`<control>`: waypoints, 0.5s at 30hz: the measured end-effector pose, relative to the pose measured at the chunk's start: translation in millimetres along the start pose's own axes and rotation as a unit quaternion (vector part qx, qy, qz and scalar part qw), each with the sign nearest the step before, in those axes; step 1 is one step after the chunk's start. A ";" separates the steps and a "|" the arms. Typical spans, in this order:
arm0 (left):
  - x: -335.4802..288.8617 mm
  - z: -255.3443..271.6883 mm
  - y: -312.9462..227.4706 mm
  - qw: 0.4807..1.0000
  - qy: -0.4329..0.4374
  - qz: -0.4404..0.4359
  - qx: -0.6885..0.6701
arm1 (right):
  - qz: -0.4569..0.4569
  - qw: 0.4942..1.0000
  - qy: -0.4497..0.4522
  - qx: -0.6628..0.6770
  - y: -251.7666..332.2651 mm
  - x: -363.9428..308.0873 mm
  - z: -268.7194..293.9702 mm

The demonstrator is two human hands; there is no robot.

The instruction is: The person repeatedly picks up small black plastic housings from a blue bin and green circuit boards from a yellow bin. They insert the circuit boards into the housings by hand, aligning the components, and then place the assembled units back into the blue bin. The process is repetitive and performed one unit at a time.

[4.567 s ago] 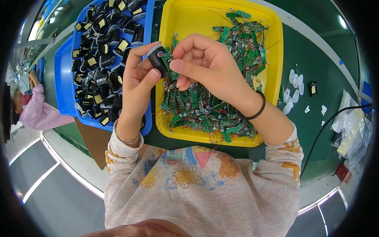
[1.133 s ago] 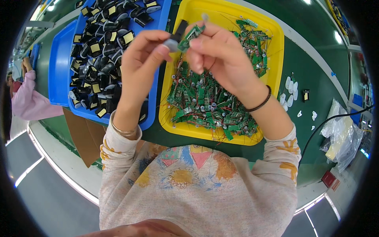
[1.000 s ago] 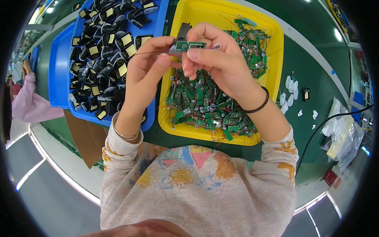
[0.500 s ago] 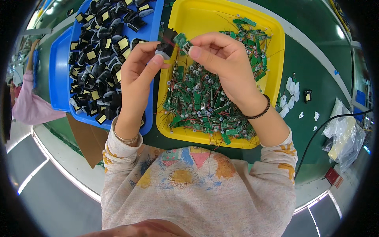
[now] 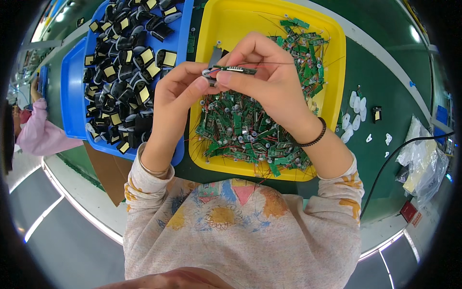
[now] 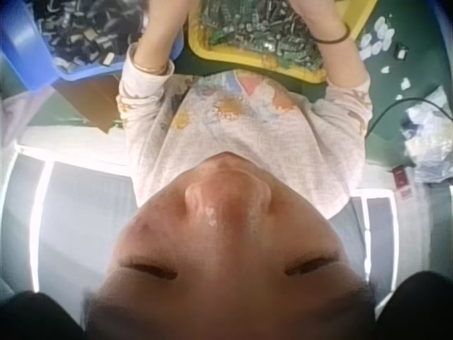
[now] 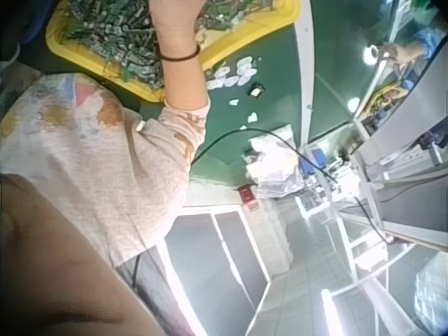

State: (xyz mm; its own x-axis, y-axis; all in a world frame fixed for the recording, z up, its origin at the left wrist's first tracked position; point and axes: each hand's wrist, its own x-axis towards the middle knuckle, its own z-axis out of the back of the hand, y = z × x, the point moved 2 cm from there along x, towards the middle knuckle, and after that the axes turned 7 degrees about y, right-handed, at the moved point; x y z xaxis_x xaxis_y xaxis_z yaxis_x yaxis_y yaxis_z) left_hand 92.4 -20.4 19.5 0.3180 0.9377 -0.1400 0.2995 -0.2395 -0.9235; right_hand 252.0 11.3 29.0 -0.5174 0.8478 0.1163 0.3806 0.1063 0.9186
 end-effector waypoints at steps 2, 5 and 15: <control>-0.3 -1.1 -1.1 0.999 -0.017 -0.032 -0.005 | 0.020 0.999 -0.007 -0.040 -0.8 0.0 -2.3; -1.1 0.6 -0.5 0.996 -0.044 -0.074 0.001 | 0.046 0.996 -0.020 -0.074 0.1 0.2 -5.8; -1.7 0.1 -0.7 0.990 -0.038 -0.134 0.019 | 0.174 0.940 -0.055 -0.288 -1.0 -2.2 -9.7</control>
State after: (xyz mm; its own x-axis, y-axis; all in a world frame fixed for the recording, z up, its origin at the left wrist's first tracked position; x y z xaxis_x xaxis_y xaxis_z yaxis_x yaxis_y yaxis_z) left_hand 91.5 -21.8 20.3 0.1633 0.9827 0.0869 0.3293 0.0287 -0.9438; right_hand 245.3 4.2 31.4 -0.3443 0.8306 0.4376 0.0187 -0.4600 0.8877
